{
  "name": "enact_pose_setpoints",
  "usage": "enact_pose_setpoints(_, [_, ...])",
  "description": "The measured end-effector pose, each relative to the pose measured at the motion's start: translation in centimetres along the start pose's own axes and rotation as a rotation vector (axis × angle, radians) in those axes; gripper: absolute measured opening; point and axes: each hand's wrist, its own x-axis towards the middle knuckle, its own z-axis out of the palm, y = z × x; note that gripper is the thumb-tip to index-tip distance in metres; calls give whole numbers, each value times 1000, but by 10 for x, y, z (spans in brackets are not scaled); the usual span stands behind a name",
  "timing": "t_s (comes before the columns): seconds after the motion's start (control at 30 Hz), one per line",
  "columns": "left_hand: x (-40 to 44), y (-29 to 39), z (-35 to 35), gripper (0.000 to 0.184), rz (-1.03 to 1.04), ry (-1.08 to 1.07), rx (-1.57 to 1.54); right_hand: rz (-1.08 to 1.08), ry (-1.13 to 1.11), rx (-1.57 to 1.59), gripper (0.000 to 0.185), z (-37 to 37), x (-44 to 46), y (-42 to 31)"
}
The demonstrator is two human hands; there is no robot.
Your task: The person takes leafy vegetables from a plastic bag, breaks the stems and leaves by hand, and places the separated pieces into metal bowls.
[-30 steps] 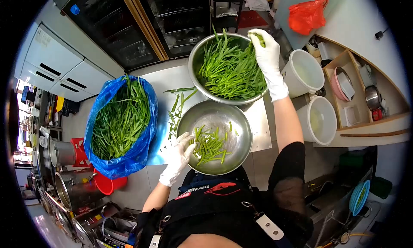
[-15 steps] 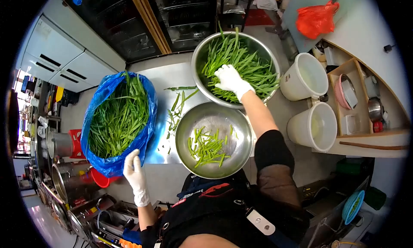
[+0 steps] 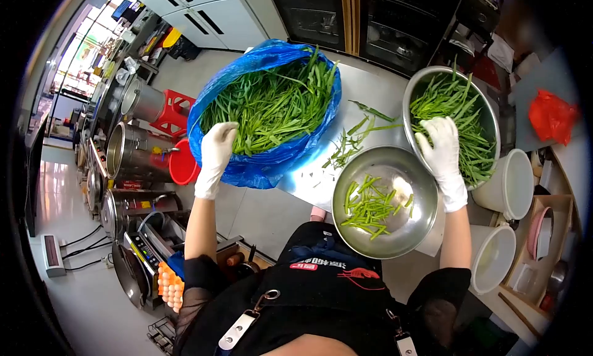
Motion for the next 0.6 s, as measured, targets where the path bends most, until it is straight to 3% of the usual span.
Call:
enact_pose_setpoints(0.13, [26, -16, 24, 13, 168, -200, 176, -142, -47, 193, 18, 8, 18, -55])
enact_pose_setpoints(0.2, [34, -25, 43, 12, 140, -401, 391, -178, -56, 267, 18, 19, 22, -78])
enact_pose_setpoints(0.27, [37, -51, 74, 11, 207, -425, 501, -221, -104, 301, 19, 24, 25, -104])
enact_pose_setpoints(0.4, [43, -64, 102, 12, 56, -493, 671, -261, -104, 350, 19, 28, 19, -141])
enact_pose_setpoints(0.6, [59, -72, 84, 16, -255, -539, 364, -118, -190, 402, 14, 27, -9, -149])
